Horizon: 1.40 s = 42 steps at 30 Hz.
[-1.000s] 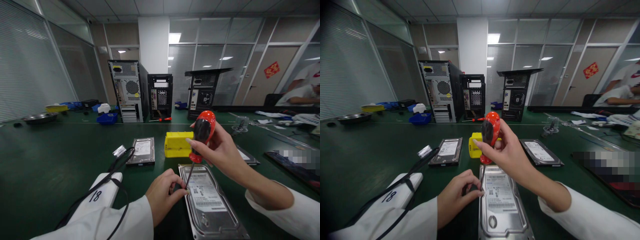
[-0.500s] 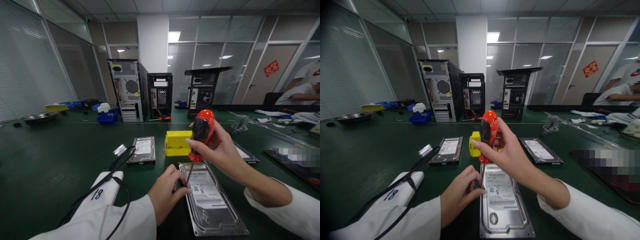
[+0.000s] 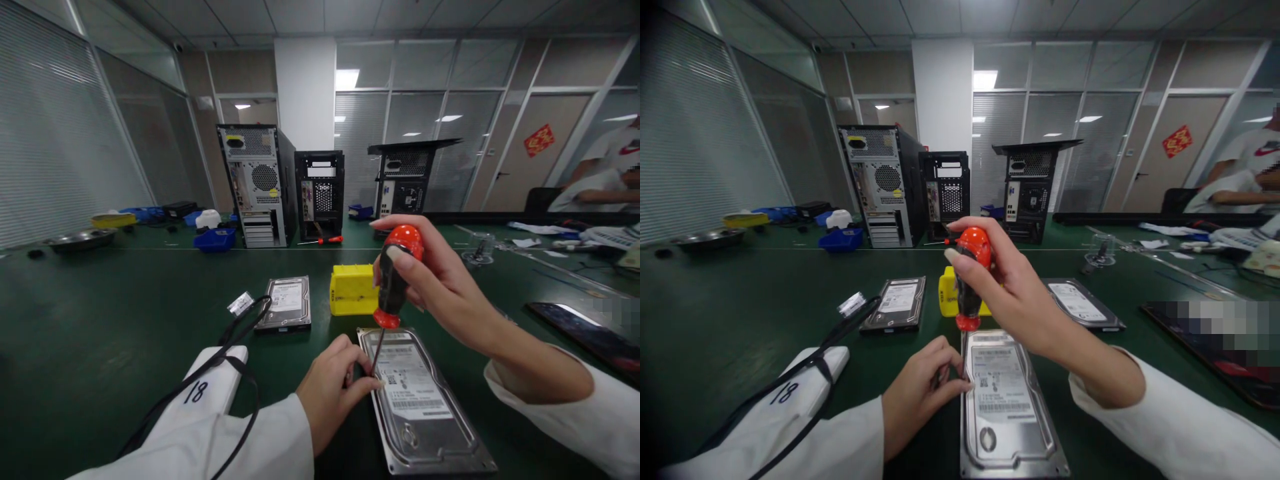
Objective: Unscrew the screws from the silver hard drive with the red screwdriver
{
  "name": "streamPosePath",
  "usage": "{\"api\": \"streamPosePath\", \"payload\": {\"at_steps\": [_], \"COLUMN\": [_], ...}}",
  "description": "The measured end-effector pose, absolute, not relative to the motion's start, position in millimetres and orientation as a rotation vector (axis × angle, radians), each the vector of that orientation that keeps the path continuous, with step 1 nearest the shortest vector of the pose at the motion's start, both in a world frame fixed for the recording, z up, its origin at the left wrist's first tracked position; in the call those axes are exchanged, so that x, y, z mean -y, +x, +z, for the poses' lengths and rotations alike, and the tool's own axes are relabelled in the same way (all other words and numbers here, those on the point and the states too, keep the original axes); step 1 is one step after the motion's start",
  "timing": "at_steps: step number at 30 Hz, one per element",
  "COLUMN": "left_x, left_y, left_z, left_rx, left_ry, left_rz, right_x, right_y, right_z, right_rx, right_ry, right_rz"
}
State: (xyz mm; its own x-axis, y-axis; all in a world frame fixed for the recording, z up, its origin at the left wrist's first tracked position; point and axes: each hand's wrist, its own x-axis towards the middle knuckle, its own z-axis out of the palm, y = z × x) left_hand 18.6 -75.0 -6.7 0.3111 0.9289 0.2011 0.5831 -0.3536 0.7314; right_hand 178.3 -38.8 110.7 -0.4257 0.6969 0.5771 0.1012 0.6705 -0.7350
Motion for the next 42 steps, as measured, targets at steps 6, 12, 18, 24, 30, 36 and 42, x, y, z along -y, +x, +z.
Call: {"api": "streamPosePath", "payload": {"at_steps": [6, 12, 18, 24, 30, 36, 42], "left_x": [77.9, 73.8, 73.0, 74.0, 74.7, 68.2, 67.3], "left_y": [19.6, 20.6, 21.8, 20.9, 21.5, 22.3, 26.0], "left_z": [12.5, 16.0, 13.7, 10.1, 9.8, 16.6, 18.2], "left_rx": [-1.461, -1.346, -1.382, -1.392, -1.407, -1.357, -1.379], "left_ry": [2.358, 2.667, 2.719, 2.747, 2.734, 2.724, 2.77], "left_rz": [0.514, 0.327, 0.346, 0.35, 0.339, 0.323, 0.22], "right_x": [32.0, 27.4, 30.8, 35.6, 40.0, 32.1, 27.5], "right_y": [186.0, 197.3, 195.3, 186.4, 187.2, 187.2, 172.9], "right_z": [124.0, 132.6, 132.7, 128.1, 128.9, 124.0, 115.3], "right_rx": [2.018, 2.114, 2.197, 2.109, 2.129, 2.05, 1.757], "right_ry": [-0.627, -0.55, -0.51, -0.556, -0.622, -0.504, -0.433], "right_rz": [0.691, 0.781, 0.706, 0.591, 0.587, 0.741, 1.052]}}
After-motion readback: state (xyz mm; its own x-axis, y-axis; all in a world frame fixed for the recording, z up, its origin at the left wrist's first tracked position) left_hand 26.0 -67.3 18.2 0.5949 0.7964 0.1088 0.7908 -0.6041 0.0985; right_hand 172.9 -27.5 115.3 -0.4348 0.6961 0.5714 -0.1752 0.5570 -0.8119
